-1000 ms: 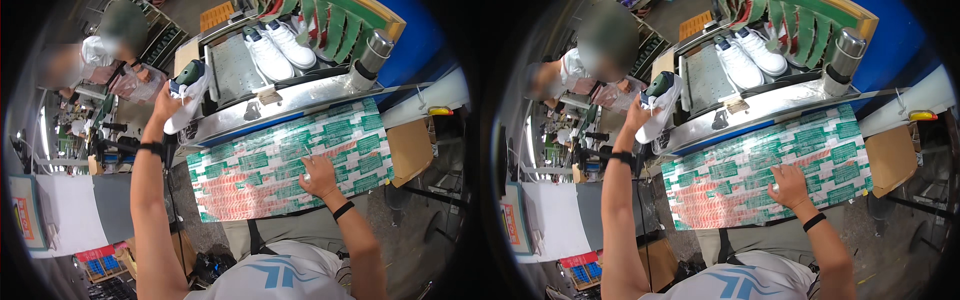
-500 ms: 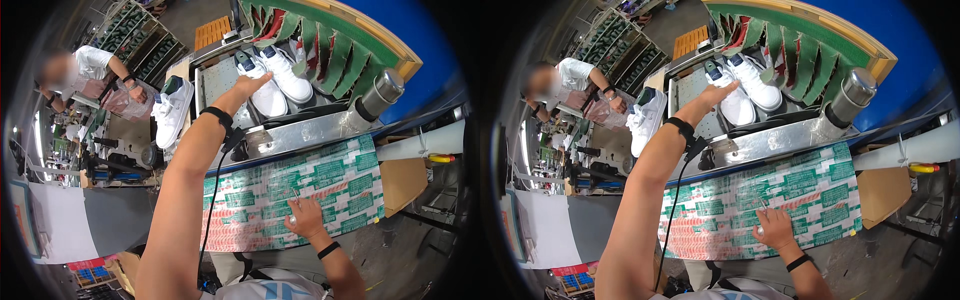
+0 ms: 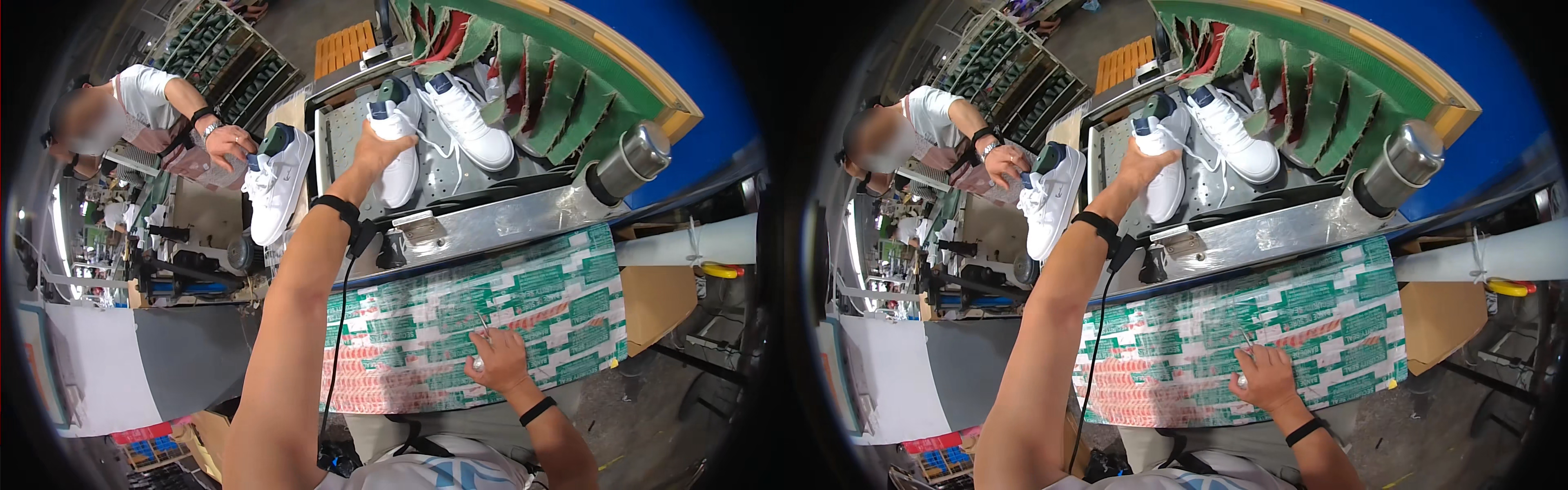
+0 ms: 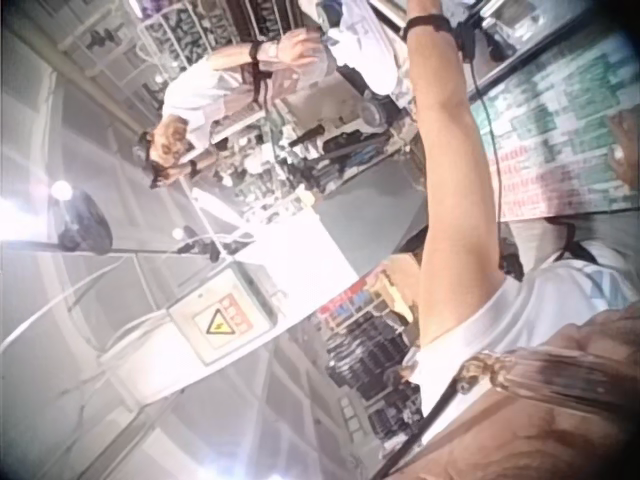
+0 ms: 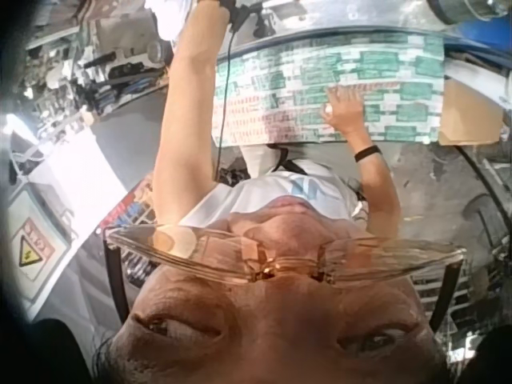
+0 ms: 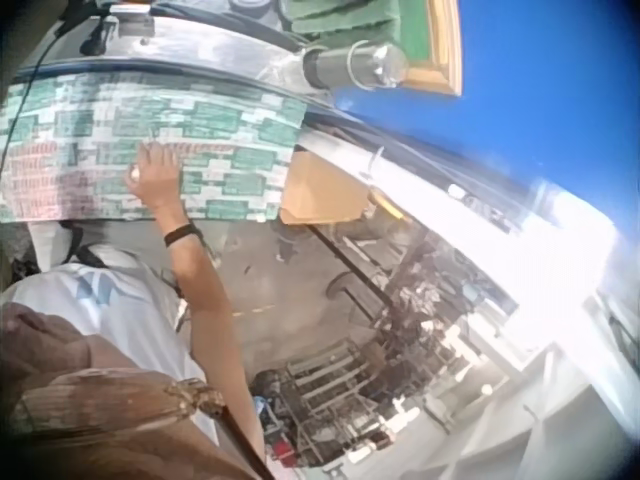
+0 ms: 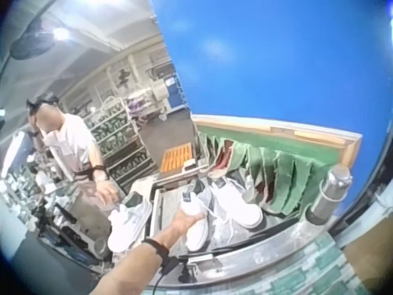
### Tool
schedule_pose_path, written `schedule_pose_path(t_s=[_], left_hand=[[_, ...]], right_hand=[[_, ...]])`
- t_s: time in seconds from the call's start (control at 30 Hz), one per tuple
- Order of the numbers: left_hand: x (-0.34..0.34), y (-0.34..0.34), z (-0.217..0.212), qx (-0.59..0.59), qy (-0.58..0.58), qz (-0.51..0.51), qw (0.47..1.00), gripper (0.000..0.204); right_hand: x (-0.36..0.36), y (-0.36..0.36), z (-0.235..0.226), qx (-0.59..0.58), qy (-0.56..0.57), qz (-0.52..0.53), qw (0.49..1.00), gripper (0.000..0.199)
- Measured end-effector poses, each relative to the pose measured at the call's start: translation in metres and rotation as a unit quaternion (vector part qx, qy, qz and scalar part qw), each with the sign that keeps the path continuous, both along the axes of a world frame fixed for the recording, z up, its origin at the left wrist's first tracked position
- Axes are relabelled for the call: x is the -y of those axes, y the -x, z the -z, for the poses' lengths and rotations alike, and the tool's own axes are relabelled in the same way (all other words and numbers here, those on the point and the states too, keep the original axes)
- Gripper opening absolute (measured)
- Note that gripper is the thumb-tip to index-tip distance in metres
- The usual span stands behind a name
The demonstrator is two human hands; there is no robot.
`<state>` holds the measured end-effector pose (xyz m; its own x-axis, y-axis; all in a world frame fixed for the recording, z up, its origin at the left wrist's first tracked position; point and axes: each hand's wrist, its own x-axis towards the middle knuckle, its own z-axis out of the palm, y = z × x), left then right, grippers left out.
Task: Clean and inspect finished shoes on a production line using a cloth.
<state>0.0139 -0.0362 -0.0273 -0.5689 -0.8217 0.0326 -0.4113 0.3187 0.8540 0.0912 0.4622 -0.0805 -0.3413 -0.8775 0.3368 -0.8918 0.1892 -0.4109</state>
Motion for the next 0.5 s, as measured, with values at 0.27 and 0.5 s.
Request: schedule_pose_path(t_s=[0.27, 0.5], left_hand=[[0.013, -0.054, -0.073, -0.228, -0.382, 0.049, 0.894, 0.043], [-0.111, -0.212, -0.134, -0.253, -0.342, 0.03, 0.904, 0.05]], right_hand=[[0.0, -0.005, 0.007, 0.024, 0.021, -0.011, 0.999, 0.045], [-0.009, -0.006, 0.017, 0.037, 0.032, -0.007, 0.999, 0.042]])
